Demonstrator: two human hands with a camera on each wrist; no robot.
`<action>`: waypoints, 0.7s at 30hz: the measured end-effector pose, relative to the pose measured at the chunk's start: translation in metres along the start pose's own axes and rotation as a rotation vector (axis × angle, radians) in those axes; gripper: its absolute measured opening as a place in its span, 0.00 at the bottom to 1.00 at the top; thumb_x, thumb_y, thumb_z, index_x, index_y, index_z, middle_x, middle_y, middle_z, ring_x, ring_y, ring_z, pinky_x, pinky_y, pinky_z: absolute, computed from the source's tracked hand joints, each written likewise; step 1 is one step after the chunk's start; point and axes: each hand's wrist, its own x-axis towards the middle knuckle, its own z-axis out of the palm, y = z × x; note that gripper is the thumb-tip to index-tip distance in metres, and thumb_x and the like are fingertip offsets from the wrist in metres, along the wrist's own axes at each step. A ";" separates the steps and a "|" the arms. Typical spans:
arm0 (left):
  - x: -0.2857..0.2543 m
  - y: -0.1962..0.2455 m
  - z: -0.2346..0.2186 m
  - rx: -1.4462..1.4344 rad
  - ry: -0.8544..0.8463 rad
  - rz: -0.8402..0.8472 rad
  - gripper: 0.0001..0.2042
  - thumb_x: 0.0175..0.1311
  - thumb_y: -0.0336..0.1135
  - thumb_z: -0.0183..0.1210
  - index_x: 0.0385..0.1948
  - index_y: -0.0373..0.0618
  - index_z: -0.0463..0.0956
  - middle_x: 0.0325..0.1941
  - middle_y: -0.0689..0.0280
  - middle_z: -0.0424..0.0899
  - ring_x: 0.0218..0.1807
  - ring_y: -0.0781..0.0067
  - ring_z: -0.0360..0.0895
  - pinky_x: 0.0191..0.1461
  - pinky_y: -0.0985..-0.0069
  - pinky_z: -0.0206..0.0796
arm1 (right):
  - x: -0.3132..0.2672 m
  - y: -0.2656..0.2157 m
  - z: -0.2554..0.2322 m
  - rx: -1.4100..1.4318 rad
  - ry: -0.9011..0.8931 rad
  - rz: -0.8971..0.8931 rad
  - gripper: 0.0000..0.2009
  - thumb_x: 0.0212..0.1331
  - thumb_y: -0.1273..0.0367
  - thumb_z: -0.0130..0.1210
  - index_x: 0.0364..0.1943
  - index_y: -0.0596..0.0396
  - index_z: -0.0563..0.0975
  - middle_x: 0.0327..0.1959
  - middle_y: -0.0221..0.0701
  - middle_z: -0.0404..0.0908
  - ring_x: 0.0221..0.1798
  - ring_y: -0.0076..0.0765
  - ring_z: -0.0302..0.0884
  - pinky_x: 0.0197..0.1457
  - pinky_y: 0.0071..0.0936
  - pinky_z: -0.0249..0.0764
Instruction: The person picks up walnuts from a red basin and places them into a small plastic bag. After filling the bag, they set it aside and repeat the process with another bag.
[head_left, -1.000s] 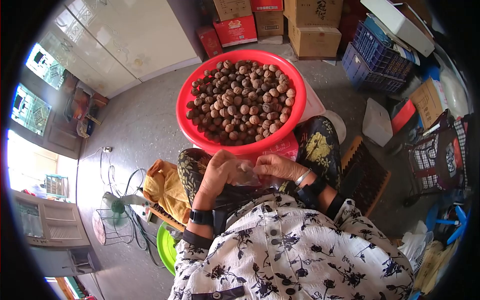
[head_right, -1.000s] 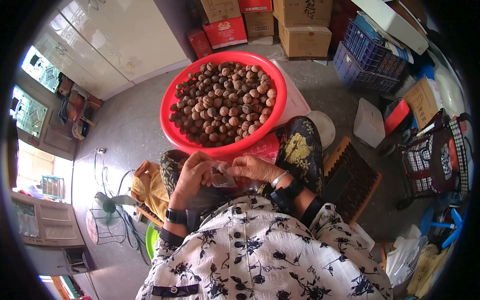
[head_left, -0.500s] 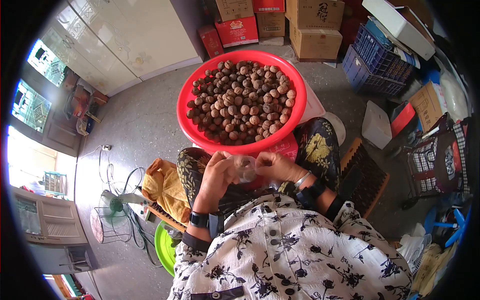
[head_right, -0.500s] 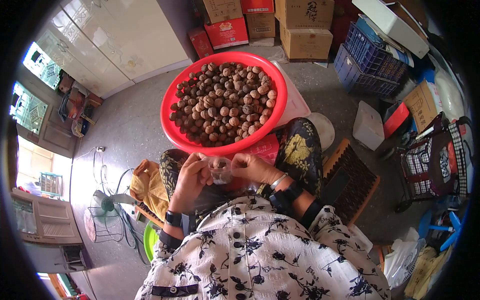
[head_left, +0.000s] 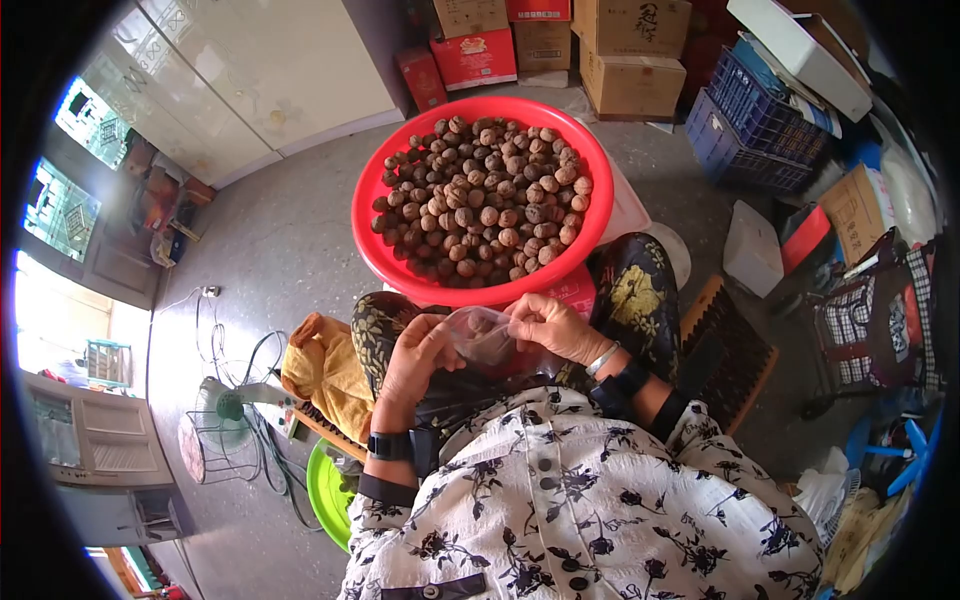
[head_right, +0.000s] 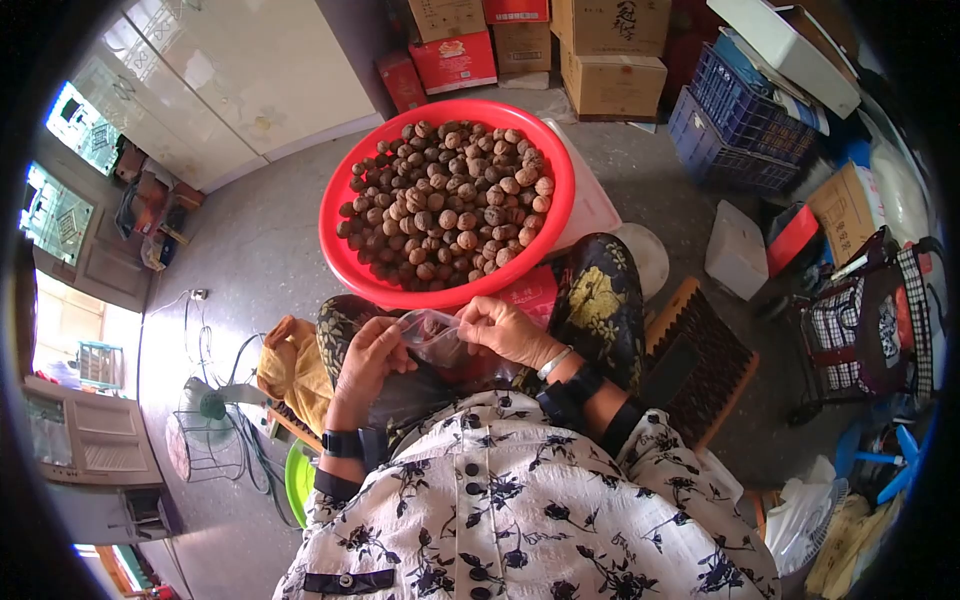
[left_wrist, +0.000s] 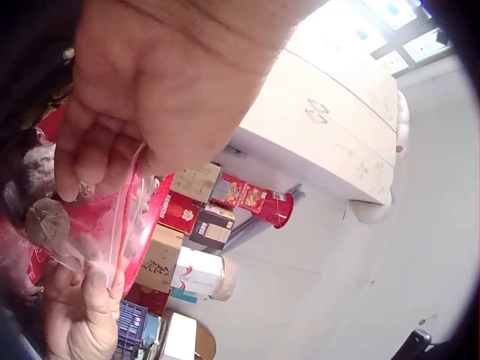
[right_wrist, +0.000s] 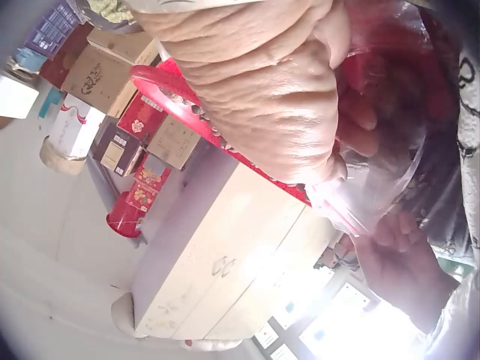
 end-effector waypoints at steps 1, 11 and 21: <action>0.001 -0.002 -0.002 0.012 -0.036 0.058 0.10 0.68 0.29 0.59 0.47 0.40 0.74 0.26 0.69 0.78 0.27 0.78 0.77 0.33 0.79 0.74 | -0.001 -0.001 -0.001 0.060 0.016 0.032 0.02 0.67 0.72 0.58 0.37 0.53 0.76 0.33 0.24 0.80 0.33 0.19 0.77 0.40 0.20 0.75; 0.013 -0.022 -0.008 0.600 0.078 0.353 0.11 0.58 0.24 0.68 0.41 0.44 0.78 0.31 0.74 0.78 0.34 0.87 0.73 0.38 0.85 0.68 | 0.003 0.005 -0.007 0.174 0.053 0.026 0.02 0.66 0.74 0.57 0.38 0.55 0.75 0.34 0.31 0.83 0.35 0.26 0.84 0.42 0.24 0.81; 0.013 -0.020 -0.006 0.608 0.199 0.414 0.09 0.58 0.24 0.67 0.37 0.41 0.78 0.32 0.72 0.80 0.31 0.85 0.74 0.36 0.85 0.69 | 0.001 0.005 -0.012 0.195 0.059 0.016 0.04 0.64 0.75 0.59 0.39 0.56 0.76 0.37 0.31 0.83 0.34 0.25 0.82 0.41 0.23 0.80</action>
